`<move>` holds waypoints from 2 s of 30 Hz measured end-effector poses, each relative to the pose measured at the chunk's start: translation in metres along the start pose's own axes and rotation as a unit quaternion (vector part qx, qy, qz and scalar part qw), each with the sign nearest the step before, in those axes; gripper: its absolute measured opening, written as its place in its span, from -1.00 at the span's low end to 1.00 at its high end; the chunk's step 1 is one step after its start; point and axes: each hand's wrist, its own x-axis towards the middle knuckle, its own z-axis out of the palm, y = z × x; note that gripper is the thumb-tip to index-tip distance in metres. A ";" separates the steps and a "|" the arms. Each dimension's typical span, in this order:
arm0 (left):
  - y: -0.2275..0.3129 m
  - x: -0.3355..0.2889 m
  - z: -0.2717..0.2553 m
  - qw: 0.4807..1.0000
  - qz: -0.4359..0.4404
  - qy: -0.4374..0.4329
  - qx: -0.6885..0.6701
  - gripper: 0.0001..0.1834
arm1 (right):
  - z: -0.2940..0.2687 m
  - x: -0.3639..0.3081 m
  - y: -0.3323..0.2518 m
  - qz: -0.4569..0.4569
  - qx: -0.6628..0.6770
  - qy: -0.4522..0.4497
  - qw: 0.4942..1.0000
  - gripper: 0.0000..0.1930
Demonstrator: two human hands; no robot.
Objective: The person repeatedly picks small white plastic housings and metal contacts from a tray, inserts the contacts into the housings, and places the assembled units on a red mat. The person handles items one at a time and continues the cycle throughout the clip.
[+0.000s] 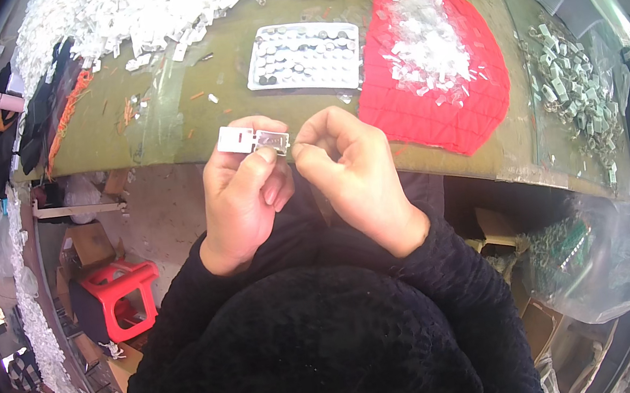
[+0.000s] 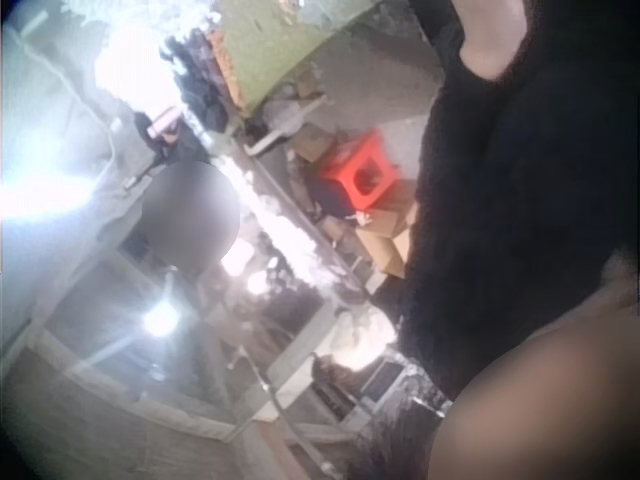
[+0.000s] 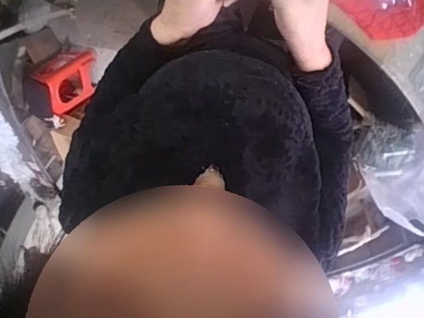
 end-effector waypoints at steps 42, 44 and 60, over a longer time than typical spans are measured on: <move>0.008 0.035 -0.074 0.986 -0.030 -0.038 -0.160 -0.61 | -0.029 0.104 0.003 -0.254 -0.537 -0.034 0.804 -0.85; 0.007 0.040 -0.075 0.987 -0.038 -0.039 -0.149 -0.58 | -0.030 0.108 0.001 -0.235 -0.561 -0.046 0.792 -0.86; -0.003 0.055 -0.082 0.970 -0.039 -0.084 -0.227 -0.60 | -0.031 0.138 -0.013 -0.218 -0.535 -0.090 0.811 -0.88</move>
